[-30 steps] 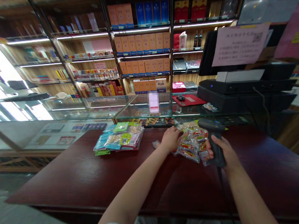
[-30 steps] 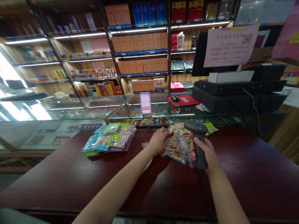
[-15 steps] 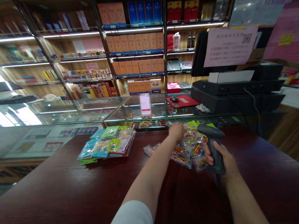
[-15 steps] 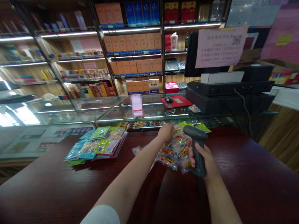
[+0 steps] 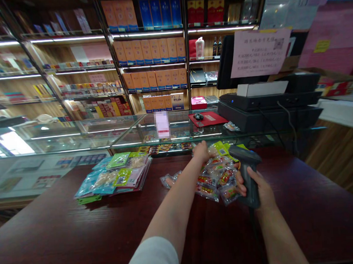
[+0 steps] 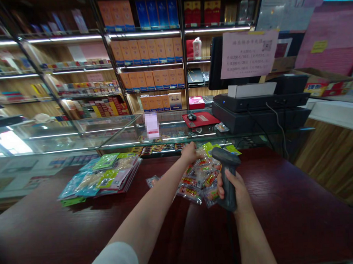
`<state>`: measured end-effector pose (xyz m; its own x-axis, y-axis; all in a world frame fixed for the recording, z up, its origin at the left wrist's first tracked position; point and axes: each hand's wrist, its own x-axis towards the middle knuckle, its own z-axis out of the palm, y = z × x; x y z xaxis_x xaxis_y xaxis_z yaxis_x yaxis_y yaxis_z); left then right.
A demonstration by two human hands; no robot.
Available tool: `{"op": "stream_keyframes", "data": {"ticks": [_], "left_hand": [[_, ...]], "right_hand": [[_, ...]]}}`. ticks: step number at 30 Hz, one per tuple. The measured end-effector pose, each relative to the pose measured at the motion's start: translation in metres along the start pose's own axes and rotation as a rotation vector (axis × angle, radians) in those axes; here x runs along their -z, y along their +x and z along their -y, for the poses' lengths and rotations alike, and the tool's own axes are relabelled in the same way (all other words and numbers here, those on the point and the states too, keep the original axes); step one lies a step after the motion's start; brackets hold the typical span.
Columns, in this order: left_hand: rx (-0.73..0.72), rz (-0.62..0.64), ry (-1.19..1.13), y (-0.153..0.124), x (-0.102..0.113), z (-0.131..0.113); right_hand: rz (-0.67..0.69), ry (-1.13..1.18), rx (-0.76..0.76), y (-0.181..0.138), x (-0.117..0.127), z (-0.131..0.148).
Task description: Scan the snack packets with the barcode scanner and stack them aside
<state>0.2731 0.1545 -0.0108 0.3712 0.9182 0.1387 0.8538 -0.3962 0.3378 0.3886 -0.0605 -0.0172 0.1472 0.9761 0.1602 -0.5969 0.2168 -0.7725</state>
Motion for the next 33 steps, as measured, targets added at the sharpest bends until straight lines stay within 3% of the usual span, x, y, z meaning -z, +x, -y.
{"op": "stream_keyframes", "data": {"ticks": [7, 13, 16, 21, 25, 28, 33], "left_hand": [[-0.038, -0.12, -0.098, -0.007, 0.011, -0.003], [0.033, -0.362, -0.271, -0.035, 0.039, 0.009], [0.103, -0.428, -0.468, -0.059, 0.045, 0.028], [0.079, -0.481, -0.869, -0.111, 0.038, 0.078], [0.117, -0.502, -0.899, -0.15, 0.029, 0.113], [0.118, -0.539, -0.925, -0.164, 0.023, 0.13], [0.075, -0.665, -1.149, -0.164, 0.013, 0.143]], "right_hand": [[-0.003, 0.01, 0.002, 0.0, -0.002, -0.001], [0.047, 0.003, -0.042, -0.004, -0.005, -0.001], [0.058, -0.01, -0.082, -0.008, -0.009, -0.001], [0.095, -0.085, -0.158, -0.013, -0.022, -0.006], [0.107, -0.127, -0.198, -0.015, -0.044, -0.012], [0.157, -0.11, -0.269, -0.015, -0.069, -0.017], [0.201, -0.05, -0.321, -0.006, -0.099, -0.034]]}}
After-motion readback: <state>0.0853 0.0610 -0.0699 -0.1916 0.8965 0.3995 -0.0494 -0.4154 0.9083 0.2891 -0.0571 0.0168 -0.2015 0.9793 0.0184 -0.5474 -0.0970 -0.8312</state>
